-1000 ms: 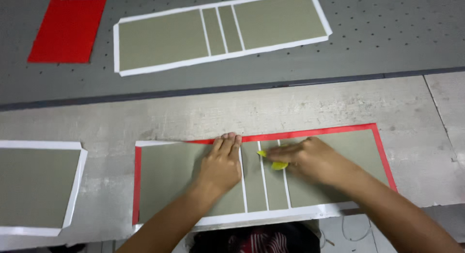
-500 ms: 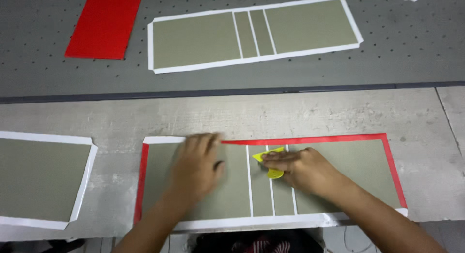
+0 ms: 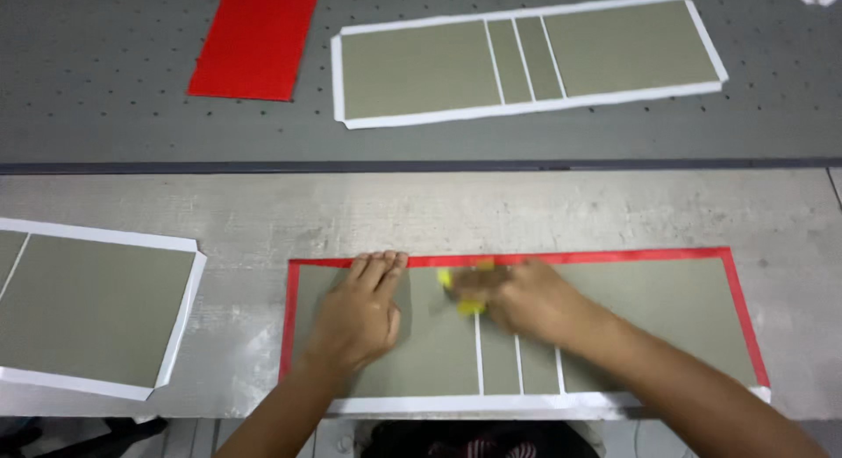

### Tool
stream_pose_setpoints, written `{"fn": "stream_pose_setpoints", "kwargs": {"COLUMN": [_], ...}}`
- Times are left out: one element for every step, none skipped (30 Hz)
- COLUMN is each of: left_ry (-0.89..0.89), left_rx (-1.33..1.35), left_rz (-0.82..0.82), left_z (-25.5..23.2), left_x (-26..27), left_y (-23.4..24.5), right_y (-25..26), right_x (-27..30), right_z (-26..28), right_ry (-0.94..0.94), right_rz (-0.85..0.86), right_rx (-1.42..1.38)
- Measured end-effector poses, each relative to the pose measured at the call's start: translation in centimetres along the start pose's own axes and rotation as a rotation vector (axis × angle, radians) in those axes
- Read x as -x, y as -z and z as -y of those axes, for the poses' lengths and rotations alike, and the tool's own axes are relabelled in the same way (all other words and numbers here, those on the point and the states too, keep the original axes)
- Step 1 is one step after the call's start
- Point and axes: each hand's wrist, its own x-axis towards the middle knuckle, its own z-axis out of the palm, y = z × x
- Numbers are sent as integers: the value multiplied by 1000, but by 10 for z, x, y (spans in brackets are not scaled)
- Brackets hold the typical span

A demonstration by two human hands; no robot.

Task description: The person applies red tape to the edges of rectangular grey panels using a yellow squeegee tool. They smooth the tape down along the borders and then peel off the white backing strips to reveal the adhesive surface.

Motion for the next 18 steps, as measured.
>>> {"fn": "stream_pose_setpoints", "kwargs": {"left_ry": [11,57,95,100,114,128,127,185,248,252,248,244,247,184,117,115,185,252], "left_rx": [3,26,47,49,53,57,57,103,150,151,146,141,138,196,249,241,137,32], "left_rz": [0,38,78,81,93,105,111,191,256,249,232,215,209,187,159,148,179,209], "left_z": [-1,-3,-3,-2,-1,-1,0,0,-1,2,0,-3,2,7,14,21,25,30], "left_x": [-1,-1,-2,0,0,-1,0,0,-4,-10,-8,-6,-3,1,1,4,12,21], "left_y": [0,0,0,-2,-4,-7,-4,0,2,7,13,19,26,34,42,44,45,47], "right_y": [0,0,0,-4,-5,-7,-12,-16,-17,-22,-28,-34,-38,-41,-43,-38,-36,-34], "right_x": [2,4,7,-11,-29,-47,-40,-33,-27,-26,-18,-10,-10,-9,-11,-17,-17,-18], "right_z": [-3,-6,-7,-13,-20,-27,-11,5,17,11,11,11,11,10,7,4,7,9], "right_ry": [8,-16,-47,-45,-4,39,36,80,134,140,131,121,127,108,90,96,84,72], "right_rz": [8,73,133,137,0,-137,-137,-121,-104,-103,-64,-26,-28,4,31,24,66,109], "right_rx": [-2,-36,-71,-73,-71,-69,-75,-17,51,56,-26,-107,-103,-106,-104,-95,-114,-134]}}
